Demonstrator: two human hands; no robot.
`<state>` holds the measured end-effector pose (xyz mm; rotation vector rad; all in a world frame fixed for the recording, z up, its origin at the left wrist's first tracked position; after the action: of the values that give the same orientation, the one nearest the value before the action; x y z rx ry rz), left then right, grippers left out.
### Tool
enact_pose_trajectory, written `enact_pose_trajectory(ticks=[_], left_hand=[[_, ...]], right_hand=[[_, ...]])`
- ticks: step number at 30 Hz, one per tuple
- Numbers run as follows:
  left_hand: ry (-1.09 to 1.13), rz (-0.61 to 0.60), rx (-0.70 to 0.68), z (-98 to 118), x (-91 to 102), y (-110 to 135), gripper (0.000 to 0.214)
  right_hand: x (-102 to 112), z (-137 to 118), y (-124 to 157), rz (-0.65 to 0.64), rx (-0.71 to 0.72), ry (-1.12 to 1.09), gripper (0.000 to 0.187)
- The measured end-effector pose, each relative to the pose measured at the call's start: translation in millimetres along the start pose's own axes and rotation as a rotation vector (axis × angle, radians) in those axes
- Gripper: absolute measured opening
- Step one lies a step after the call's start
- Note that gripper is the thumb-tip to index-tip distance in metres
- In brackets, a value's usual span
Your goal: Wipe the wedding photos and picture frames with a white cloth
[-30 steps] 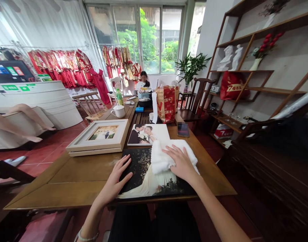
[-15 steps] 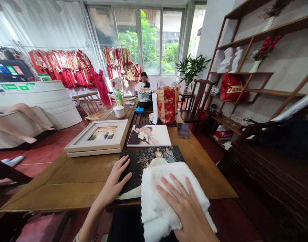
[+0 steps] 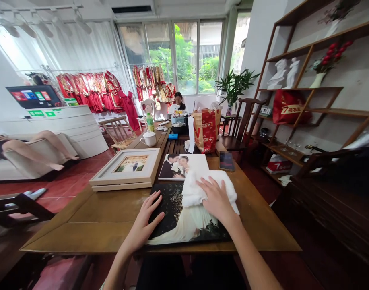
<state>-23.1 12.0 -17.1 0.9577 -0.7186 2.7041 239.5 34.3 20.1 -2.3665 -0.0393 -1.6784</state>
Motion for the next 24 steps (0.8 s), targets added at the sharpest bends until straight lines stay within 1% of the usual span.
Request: enact_pose_trajectory(ticks=[3,5,7,9,10,12,14,16,18,20,22,24], left_hand=[[0.002,0.004,0.008,0.3,-0.5,-0.1,0.047],[0.001,0.002,0.009,0.4,-0.4,-0.4,0.047],[0.004,0.000,0.004,0.7,0.1,-0.7,0.046],[0.009,-0.007,-0.001,1.1,0.7,-1.0,0.046],[0.009,-0.011,-0.003,1.4,1.0,-1.2,0.046],[0.006,-0.022,-0.006,1.8,1.4,-1.5,0.046],[0.002,-0.032,-0.010,2.0,1.6,-1.9,0.046],[0.001,-0.033,-0.015,1.9,1.4,-2.0,0.046],[0.000,-0.028,-0.014,1.4,1.2,-1.9,0.046],[-0.001,-0.026,-0.008,0.9,0.9,-1.6,0.046],[-0.001,-0.026,-0.003,0.4,0.6,-1.2,0.047],[0.003,-0.018,-0.004,0.0,0.5,-0.8,0.047]], right_hand=[[-4.3,-23.4,45.0,0.018,0.051,0.016,0.083],[-4.2,-35.0,79.4,0.001,0.113,-0.008,0.091],[-1.8,-37.3,106.2,-0.051,0.169,-0.053,0.093],[2.2,-28.2,118.3,-0.097,0.168,-0.081,0.092],[4.3,-20.3,117.8,-0.105,0.145,-0.086,0.091],[8.3,-1.9,104.3,-0.088,0.075,-0.080,0.089],[11.0,13.1,78.4,-0.051,0.012,-0.059,0.085],[11.9,19.9,47.5,-0.027,-0.049,-0.016,0.078],[11.2,18.3,19.1,-0.009,-0.113,0.035,0.070],[9.2,11.4,-0.7,0.011,-0.157,0.065,0.065],[6.4,2.9,-7.5,0.030,-0.177,0.073,0.063],[3.0,-5.3,1.0,0.031,-0.175,0.078,0.064]])
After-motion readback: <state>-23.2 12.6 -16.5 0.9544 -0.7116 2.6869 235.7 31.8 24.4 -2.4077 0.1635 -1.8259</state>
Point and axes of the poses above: each hand's wrist, its own y-axis away from the middle knuckle, its own x-axis out of the back of the hand, z = x × y, the point moved 1 cm from there along -y, towards the middle knuckle, and after that the axes turned 2 degrees about -x, right-handed, at the moved point
